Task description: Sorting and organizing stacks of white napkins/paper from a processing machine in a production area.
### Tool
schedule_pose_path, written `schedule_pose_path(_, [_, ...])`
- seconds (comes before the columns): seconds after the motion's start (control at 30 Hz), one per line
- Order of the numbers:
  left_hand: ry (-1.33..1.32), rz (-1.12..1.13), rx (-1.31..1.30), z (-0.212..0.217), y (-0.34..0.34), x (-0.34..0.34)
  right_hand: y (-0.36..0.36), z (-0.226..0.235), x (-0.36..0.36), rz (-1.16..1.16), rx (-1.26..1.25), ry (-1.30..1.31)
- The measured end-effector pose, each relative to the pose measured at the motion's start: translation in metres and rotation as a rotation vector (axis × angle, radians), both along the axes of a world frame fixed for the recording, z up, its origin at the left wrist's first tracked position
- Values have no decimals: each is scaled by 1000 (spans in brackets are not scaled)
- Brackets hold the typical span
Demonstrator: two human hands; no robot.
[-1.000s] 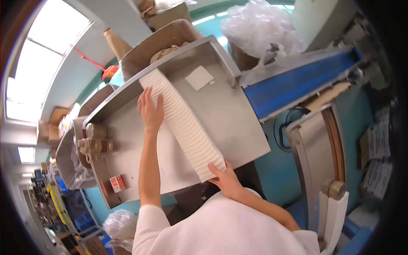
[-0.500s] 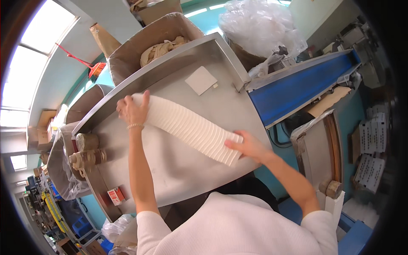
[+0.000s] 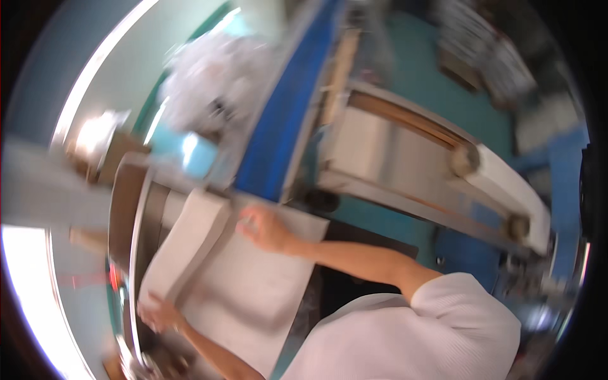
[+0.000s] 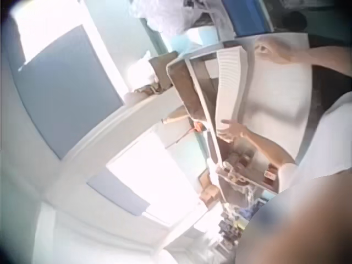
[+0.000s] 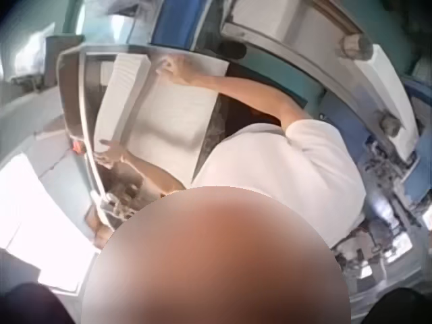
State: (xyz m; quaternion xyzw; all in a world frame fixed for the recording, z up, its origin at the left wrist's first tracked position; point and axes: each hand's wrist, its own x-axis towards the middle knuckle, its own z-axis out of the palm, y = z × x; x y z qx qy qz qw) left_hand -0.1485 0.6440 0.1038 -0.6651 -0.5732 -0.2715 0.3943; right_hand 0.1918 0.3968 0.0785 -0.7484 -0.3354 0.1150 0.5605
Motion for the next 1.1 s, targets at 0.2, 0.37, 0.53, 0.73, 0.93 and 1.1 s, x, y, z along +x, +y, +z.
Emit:
schedule_pose_path(0.2, [8, -1483, -751, 38, -336, 210, -231, 1, -59, 36, 150, 237])
schedule_pose_path(0.37, [695, -2014, -1617, -114, -519, 257, -486, -43, -113, -394, -185, 449])
schedule_pose_path(0.53, [1805, -856, -1597, -263, -663, 265, -712, -52, -230, -1276, -140, 550])
schedule_pose_path(0.73, [2005, -724, -1848, -234, -978, 226, -887, -144, -469, -2114, -45, 843])
schedule_pose_path(0.93, [2486, -1140, -1214, -169, -1197, 195, -1028, -101, -577, -1960, 593, 1313])
schedule_pose_path(1.1, [2488, -965, -1352, -198, -1335, 162, -1281, -41, -490, -1849, 449, 946])
